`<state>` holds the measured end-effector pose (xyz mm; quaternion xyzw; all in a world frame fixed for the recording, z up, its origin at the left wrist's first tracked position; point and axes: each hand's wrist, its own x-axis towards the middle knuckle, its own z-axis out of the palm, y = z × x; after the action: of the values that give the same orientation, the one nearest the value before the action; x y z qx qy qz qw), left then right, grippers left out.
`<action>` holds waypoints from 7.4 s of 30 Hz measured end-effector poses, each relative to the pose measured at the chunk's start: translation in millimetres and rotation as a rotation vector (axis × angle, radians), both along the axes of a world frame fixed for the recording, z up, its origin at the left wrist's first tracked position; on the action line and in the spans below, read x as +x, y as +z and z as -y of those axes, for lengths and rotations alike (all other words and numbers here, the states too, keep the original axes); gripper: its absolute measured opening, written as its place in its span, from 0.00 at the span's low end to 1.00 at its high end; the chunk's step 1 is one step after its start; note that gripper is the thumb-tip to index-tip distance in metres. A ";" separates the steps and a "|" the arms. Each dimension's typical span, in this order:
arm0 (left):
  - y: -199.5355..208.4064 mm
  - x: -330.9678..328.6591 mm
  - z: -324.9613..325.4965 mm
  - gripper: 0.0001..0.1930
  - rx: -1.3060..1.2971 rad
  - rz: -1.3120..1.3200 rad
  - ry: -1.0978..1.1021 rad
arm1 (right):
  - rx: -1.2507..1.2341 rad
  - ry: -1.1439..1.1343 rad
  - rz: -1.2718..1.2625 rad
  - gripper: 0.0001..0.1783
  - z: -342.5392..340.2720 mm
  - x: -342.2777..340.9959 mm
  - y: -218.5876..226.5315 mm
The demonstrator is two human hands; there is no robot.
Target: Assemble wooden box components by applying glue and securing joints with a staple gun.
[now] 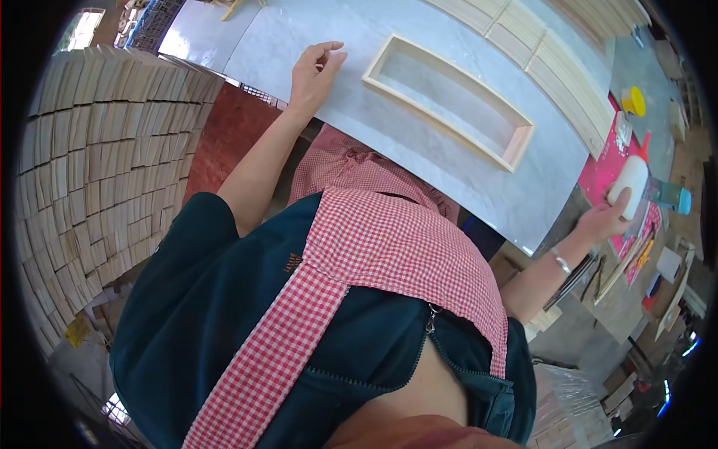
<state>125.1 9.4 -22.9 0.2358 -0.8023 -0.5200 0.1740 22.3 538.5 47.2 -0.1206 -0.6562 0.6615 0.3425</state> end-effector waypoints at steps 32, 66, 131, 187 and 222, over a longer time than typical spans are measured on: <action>-17.8 15.6 16.4 0.11 -0.364 -0.361 -0.027 | 0.606 0.636 0.025 0.32 282.4 74.8 -13.8; -25.4 17.6 19.4 0.07 -0.349 -0.263 0.029 | 0.834 0.192 0.040 0.31 172.4 82.2 -4.5; -26.8 15.6 21.3 0.17 -0.351 -0.309 0.041 | 0.707 0.323 0.180 0.28 195.3 162.8 9.9; 12.5 -27.7 49.0 0.22 -0.543 0.268 -0.080 | 0.380 -1.152 1.400 0.32 -111.6 396.5 -154.2; 1.4 56.3 124.9 0.13 0.157 0.085 0.166 | 0.987 0.357 0.285 0.39 59.9 162.1 23.1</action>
<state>181.4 -115.4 -21.5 0.3362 -0.7434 -0.5546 0.1635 184.4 478.6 70.4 0.0792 -0.9390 0.2999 0.1485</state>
